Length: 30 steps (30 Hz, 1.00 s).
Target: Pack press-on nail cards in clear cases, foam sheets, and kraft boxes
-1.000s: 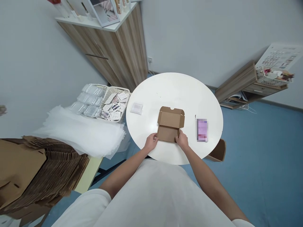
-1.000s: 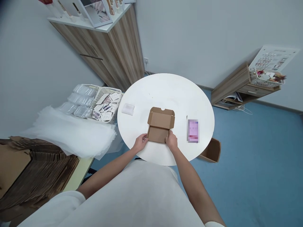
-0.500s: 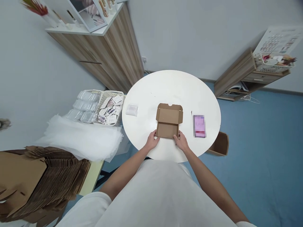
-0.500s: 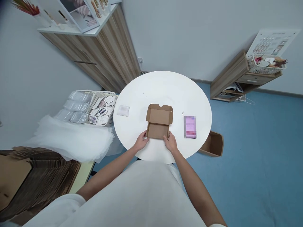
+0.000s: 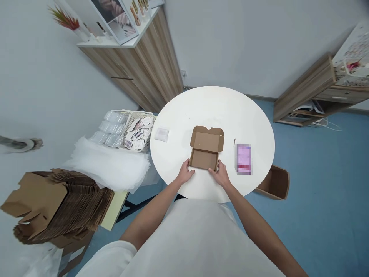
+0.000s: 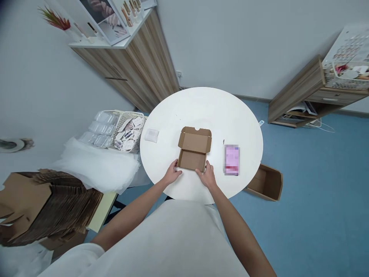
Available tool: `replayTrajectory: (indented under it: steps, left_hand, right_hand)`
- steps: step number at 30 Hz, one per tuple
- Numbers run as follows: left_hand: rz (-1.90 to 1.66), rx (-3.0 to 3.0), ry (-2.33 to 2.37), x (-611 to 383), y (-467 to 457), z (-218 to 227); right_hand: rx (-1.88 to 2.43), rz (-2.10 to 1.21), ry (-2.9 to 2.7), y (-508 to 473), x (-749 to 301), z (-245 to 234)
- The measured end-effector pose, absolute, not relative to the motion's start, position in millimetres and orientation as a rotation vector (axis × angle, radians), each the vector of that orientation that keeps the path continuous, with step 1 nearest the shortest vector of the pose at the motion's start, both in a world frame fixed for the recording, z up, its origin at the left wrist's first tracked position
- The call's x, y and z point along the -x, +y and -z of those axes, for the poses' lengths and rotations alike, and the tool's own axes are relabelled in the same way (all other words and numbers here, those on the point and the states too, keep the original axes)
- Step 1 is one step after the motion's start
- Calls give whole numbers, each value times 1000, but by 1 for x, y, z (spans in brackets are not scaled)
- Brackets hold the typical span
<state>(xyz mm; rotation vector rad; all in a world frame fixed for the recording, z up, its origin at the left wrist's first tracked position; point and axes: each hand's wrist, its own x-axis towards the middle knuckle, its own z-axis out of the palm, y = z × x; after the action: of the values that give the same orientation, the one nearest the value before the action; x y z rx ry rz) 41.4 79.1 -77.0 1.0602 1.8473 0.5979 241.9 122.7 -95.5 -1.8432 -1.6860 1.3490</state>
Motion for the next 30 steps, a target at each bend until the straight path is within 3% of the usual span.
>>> replayTrajectory:
  steps: [6, 12, 15, 24, 30]
  left_hand:
    - [-614, -1030, 1844, -41, 75, 78]
    - [-646, -1097, 1816, -19, 66, 67]
    - [-635, -1199, 1848, 7, 68, 58]
    - [-595, -1360, 2063, 126, 102, 56]
    - [-422, -1221, 2101, 183, 150, 72]
  right_hand:
    - [1796, -1451, -1757, 122, -251, 86]
    - [1759, -919, -1946, 120, -257, 49]
    - [1621, -880, -2025, 125, -239, 33]
    - [1385, -1240, -2406, 135, -120, 28]
    - [1690, -1638, -1780, 164, -32, 52]
